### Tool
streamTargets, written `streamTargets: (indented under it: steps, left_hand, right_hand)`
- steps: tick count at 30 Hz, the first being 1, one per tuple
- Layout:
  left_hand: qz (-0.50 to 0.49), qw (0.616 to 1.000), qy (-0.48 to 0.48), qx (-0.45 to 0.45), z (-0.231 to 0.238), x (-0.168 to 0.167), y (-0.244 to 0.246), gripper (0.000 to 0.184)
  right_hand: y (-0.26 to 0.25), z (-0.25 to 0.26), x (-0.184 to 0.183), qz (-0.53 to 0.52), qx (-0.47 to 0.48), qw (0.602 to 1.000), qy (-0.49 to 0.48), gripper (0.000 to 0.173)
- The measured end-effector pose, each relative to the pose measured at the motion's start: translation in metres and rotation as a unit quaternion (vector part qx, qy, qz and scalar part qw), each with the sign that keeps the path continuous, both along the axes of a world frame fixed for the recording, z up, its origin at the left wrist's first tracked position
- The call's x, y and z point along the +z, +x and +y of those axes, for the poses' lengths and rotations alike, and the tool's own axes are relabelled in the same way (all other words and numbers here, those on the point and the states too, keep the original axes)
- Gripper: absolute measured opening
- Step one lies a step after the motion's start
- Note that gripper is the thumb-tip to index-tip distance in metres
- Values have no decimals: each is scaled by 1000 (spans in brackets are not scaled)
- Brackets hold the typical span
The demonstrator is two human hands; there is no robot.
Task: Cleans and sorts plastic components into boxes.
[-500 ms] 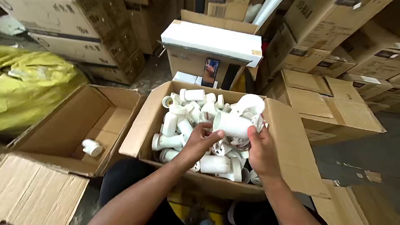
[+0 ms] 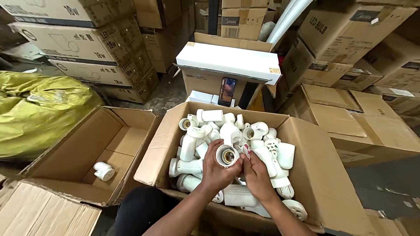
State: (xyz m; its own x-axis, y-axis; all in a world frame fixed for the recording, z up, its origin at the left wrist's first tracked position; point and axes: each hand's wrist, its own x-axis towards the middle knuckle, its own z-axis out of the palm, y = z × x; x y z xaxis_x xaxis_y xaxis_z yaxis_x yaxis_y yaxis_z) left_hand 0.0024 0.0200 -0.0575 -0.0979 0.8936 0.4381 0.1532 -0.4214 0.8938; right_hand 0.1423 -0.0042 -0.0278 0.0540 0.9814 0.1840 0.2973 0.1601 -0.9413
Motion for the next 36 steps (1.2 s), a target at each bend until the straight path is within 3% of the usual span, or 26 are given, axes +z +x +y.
streamTargets:
  steps: [2,4,6,7,8,10,13,16,19,25,31,34,36]
  left_hand:
    - [17,999,-35,12,8,14,-7,70]
    - [6,996,-86,19,13,25,-16,70]
    - [-55,991,-121,33,21,31,-23,65]
    - [-105,985,-134,31,24,34,-26,64]
    - [-153,977,-148,19,27,36,-29,65]
    - [-224,961,-161,-7,28,39,-32,64]
    - [-277,949,-131,-76,23,36,-34,58]
    - [-293,944,-111,-109,19,30,-32,70]
    - [-331,924,-122,-145,12,23,-24,73]
    - [-314,927,-125,-165,6,8,-13,71]
    - [-325,925,-153,-122,3,7,-7,87]
    - [-230,958,-142,-95,2,10,-2,104]
    - [-198,967,-136,-82,1,14,0,104]
  right_hand:
    - [7,0,13,24,8,1000,-16,26]
    - [17,1,27,122,-44,990,-53,27]
    - [37,7,40,251,-92,962,-64,28]
    - [50,8,43,286,-83,953,-49,27]
    - [62,9,45,294,-50,954,-28,38]
    - [78,7,49,230,-31,973,12,59]
    - [80,-2,49,89,-75,984,133,34]
    - [70,-9,43,56,-70,977,191,27]
    - [58,-15,29,-18,-21,988,149,29]
    - [36,-9,3,-134,164,976,-58,45]
    - [32,-6,1,-186,116,974,-51,46]
    - [24,-7,-6,-120,67,990,-26,41]
    - [16,-11,-8,-74,45,996,0,36]
